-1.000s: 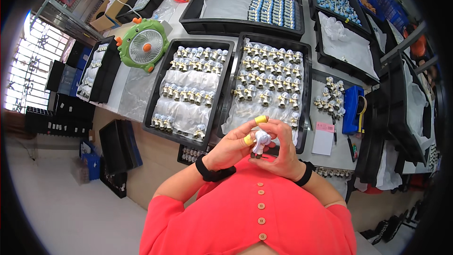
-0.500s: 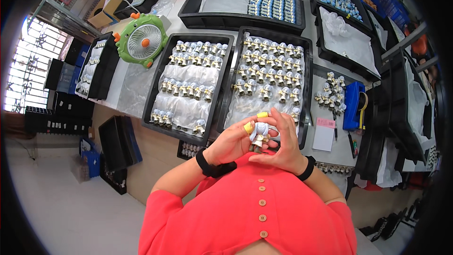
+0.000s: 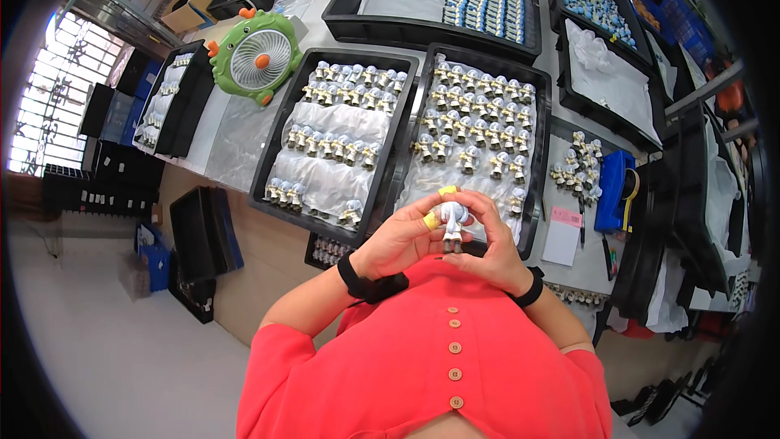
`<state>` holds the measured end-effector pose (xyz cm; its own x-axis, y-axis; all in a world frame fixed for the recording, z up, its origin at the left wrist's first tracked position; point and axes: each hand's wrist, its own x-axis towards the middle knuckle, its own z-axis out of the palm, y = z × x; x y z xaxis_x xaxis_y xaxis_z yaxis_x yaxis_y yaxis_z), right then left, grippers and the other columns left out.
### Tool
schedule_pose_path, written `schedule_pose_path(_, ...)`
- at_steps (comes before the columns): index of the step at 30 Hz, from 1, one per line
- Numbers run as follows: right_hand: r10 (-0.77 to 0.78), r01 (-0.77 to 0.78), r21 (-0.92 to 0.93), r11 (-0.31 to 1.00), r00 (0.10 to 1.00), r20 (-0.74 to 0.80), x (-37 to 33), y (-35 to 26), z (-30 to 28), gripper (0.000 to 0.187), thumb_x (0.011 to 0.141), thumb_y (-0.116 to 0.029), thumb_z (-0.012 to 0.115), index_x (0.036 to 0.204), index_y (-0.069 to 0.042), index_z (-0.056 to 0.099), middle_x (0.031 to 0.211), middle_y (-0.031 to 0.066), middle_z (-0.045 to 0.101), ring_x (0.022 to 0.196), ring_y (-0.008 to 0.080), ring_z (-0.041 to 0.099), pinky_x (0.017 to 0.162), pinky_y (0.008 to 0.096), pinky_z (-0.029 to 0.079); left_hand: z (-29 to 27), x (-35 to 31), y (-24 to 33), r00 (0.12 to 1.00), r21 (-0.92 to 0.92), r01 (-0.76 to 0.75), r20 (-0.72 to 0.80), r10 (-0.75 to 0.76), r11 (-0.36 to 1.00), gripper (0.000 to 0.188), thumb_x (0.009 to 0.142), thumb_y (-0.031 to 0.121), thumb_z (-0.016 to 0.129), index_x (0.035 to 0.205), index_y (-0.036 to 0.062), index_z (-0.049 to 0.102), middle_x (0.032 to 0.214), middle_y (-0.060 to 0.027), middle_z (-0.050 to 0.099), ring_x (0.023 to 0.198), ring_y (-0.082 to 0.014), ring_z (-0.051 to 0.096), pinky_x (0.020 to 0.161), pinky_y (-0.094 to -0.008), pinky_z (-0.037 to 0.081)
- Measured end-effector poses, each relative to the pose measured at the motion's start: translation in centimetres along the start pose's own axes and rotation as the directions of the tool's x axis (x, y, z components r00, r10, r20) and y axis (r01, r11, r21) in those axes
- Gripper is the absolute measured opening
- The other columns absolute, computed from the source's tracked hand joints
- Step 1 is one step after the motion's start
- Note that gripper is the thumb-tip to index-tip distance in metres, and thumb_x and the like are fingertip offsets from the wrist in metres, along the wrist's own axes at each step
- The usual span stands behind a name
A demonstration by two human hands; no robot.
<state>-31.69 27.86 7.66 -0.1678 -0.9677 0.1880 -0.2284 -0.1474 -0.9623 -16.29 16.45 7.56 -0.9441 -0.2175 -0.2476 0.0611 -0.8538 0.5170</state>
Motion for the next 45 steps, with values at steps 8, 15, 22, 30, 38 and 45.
schedule_pose_path(8,-0.066,0.059,-0.310,0.949,0.998,-0.013,0.2,1.3,1.4,0.073,0.064,-0.011,0.075,0.129,-0.007,0.042,0.118,0.0129,0.051,0.111,0.0293,0.047,0.095,0.0404,0.037,-1.2,-0.7,-1.0,0.931,0.618,-0.196,-0.127,0.342,0.761,0.055,0.082,0.002,0.065,0.131,0.0073,0.041,0.097,-0.0015,0.049,0.085,-0.0130,0.059,0.074,-0.0270,0.053)
schedule_pose_path(15,-0.015,0.011,-0.277,0.961,1.000,-0.010,-0.3,3.0,2.5,0.075,0.065,-0.010,0.075,0.131,-0.005,0.040,0.111,0.0146,0.055,0.100,0.0311,0.052,0.088,0.0408,0.039,0.4,-1.1,-1.0,0.765,0.967,-0.247,0.161,0.624,0.054,0.050,0.069,0.003,0.075,0.115,0.0024,0.055,0.092,-0.0075,0.045,0.070,-0.0132,0.052,0.059,-0.0235,0.046)
schedule_pose_path(22,-0.066,0.085,-0.376,0.923,0.996,0.064,0.9,2.2,3.5,0.070,0.066,-0.011,0.076,0.128,-0.005,0.043,0.116,0.0155,0.053,0.104,0.0322,0.052,0.091,0.0396,0.039,-1.5,-1.5,-0.3,0.809,0.973,-0.149,0.019,0.588,0.174,0.036,0.072,0.005,0.069,0.104,0.0018,0.053,0.098,-0.0081,0.047,0.069,-0.0132,0.050,0.060,-0.0244,0.045)
schedule_pose_path(30,0.074,-0.058,-0.328,0.943,0.997,0.036,0.8,2.4,3.1,0.052,0.071,-0.005,0.069,0.119,-0.001,0.050,0.120,0.0163,0.051,0.108,0.0302,0.052,0.090,0.0348,0.043,-15.4,-6.4,5.9,0.626,0.894,0.419,-0.409,0.664,0.155,0.033,0.070,0.008,0.065,0.099,0.0001,0.053,0.082,-0.0160,0.063,0.072,-0.0259,0.064,0.063,-0.0346,0.050)
schedule_pose_path(38,0.079,-0.056,-0.359,0.932,0.996,0.051,0.4,2.3,2.9,0.042,0.074,-0.006,0.067,0.114,-0.001,0.054,0.120,0.0162,0.052,0.111,0.0314,0.052,0.093,0.0350,0.042,-23.9,-8.7,8.1,0.650,0.729,0.650,-0.389,0.653,-0.214,0.032,0.066,0.006,0.060,0.098,0.0007,0.057,0.088,-0.0241,0.062,0.085,-0.0401,0.059,0.076,-0.0452,0.047)
schedule_pose_path(45,0.130,-0.107,-0.341,0.934,0.991,0.045,-0.1,2.4,2.7,0.038,0.075,-0.007,0.066,0.111,-0.001,0.056,0.120,0.0159,0.052,0.111,0.0311,0.052,0.093,0.0348,0.042,-22.4,-8.2,7.8,0.649,0.676,0.683,-0.387,0.655,-0.278,0.027,0.069,0.000,0.057,0.096,0.0014,0.055,0.098,-0.0246,0.052,0.080,-0.0439,0.058,0.074,-0.0486,0.047)
